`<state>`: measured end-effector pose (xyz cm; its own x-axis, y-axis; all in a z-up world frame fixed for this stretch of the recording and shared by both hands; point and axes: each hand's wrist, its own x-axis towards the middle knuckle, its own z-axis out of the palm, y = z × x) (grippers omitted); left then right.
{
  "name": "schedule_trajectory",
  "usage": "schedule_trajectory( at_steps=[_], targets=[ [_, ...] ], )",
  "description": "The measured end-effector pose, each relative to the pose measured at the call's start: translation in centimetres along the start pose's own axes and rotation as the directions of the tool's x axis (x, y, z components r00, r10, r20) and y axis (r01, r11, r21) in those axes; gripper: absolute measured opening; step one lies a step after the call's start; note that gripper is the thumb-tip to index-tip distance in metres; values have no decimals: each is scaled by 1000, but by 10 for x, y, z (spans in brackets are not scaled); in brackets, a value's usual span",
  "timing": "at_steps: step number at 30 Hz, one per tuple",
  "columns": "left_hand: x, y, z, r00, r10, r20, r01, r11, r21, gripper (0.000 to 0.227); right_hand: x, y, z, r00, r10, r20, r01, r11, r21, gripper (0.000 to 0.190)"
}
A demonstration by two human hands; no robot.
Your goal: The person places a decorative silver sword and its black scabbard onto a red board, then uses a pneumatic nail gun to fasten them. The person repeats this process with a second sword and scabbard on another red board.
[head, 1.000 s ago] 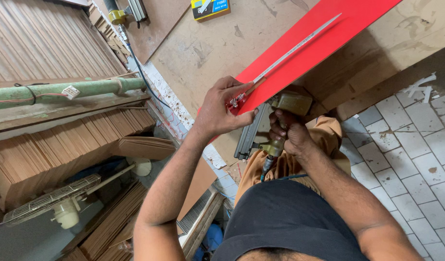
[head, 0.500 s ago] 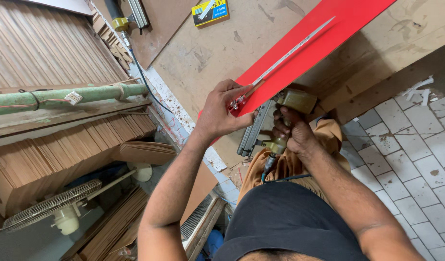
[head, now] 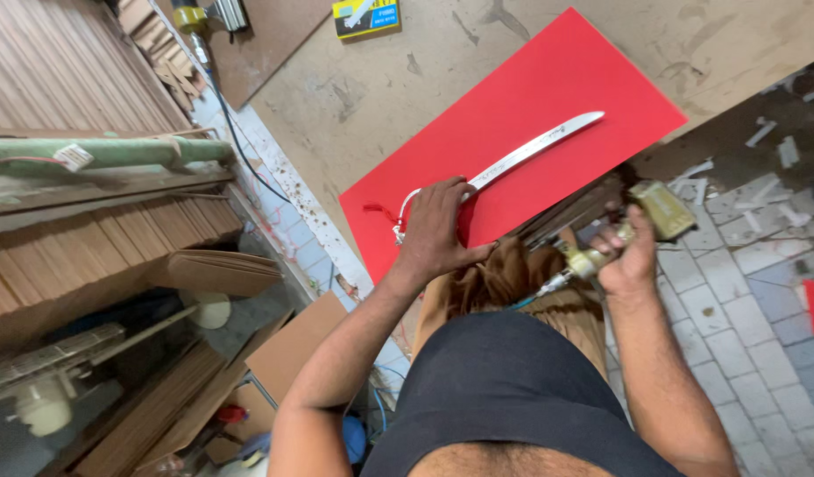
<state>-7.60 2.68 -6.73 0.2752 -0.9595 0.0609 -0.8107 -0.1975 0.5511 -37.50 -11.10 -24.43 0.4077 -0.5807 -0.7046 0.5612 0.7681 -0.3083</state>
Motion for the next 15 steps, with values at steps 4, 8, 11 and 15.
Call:
schedule_trajectory(
  at_steps=[4, 8, 11, 15],
  targets=[
    [-7, -6, 53, 998, -37, -45, 41, 994, 98, 88, -31, -105, -66, 962, -263, -79, 252, 960, -119, 25],
    [1, -21, 83, 989, -65, -131, 90, 977, 193, 48, -59, -194, -106, 909, -405, -100, 387, 908, -163, 24],
    [8, -28, 91, 988, -52, -148, 84, 971, 225, 32, -60, -237, -104, 874, -469, -127, 444, 877, -183, 26],
    [13, -27, 94, 985, -103, -137, 132, 966, 220, 21, -58, -271, -63, 839, -536, -98, 483, 814, -322, 25]
  ],
)
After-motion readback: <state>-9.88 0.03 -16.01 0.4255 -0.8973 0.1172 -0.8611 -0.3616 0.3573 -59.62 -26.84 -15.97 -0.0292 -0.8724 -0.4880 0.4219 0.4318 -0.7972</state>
